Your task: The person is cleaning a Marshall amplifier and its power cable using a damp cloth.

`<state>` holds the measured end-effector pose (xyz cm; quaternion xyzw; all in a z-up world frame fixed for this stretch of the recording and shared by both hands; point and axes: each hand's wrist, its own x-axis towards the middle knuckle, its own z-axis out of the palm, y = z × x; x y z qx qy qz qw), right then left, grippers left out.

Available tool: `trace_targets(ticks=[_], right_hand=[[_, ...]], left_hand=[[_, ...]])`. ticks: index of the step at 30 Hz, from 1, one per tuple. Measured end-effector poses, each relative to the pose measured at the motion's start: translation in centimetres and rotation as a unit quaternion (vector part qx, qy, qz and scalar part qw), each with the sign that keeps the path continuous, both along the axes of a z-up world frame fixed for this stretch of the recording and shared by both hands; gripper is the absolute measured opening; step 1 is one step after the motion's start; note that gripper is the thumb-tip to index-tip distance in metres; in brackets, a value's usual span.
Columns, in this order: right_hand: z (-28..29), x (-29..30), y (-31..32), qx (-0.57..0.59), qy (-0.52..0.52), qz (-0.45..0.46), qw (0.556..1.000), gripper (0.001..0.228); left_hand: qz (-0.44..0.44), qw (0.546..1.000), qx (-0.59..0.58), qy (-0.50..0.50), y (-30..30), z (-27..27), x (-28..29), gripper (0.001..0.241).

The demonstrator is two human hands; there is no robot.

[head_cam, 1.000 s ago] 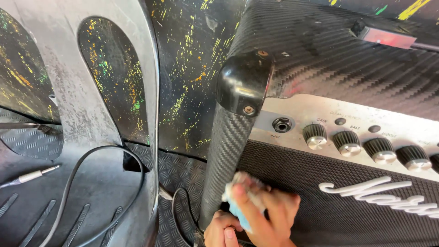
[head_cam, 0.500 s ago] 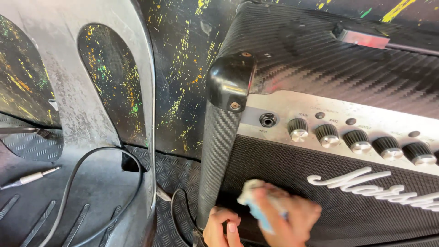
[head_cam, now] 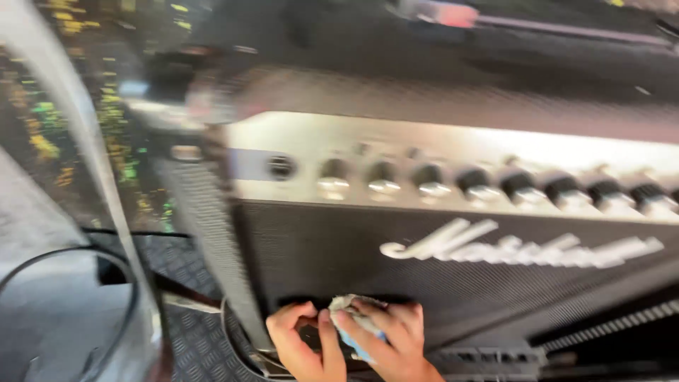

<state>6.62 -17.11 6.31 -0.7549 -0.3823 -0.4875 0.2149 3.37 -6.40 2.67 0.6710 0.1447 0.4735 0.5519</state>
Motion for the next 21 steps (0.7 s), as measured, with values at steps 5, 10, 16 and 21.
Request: trace_targets(ticks=[5,10,16,21], right_hand=[[0.0,-2.6,-13.4,0.144,0.169,-0.023,0.975,0.033],[-3.1,-2.9,-26.1,0.189,0.211,-0.062,0.957,0.048],[0.0,0.2,-35.4,0.318,0.112,-0.153,0.929,0.053],[0.3,4.6,-38.5,0.275,0.01,-0.225,0.935,0.056]], left_hand=[[-0.092,0.995,0.042,-0.012,-8.1,-1.5,0.1,0.027],[-0.15,0.978,0.142,-0.03,-15.7,-2.3,-0.4,0.03],[-0.2,0.95,0.235,-0.036,-25.5,0.6,0.0,0.03],[-0.212,0.928,0.299,-0.063,-32.7,3.1,1.5,0.029]])
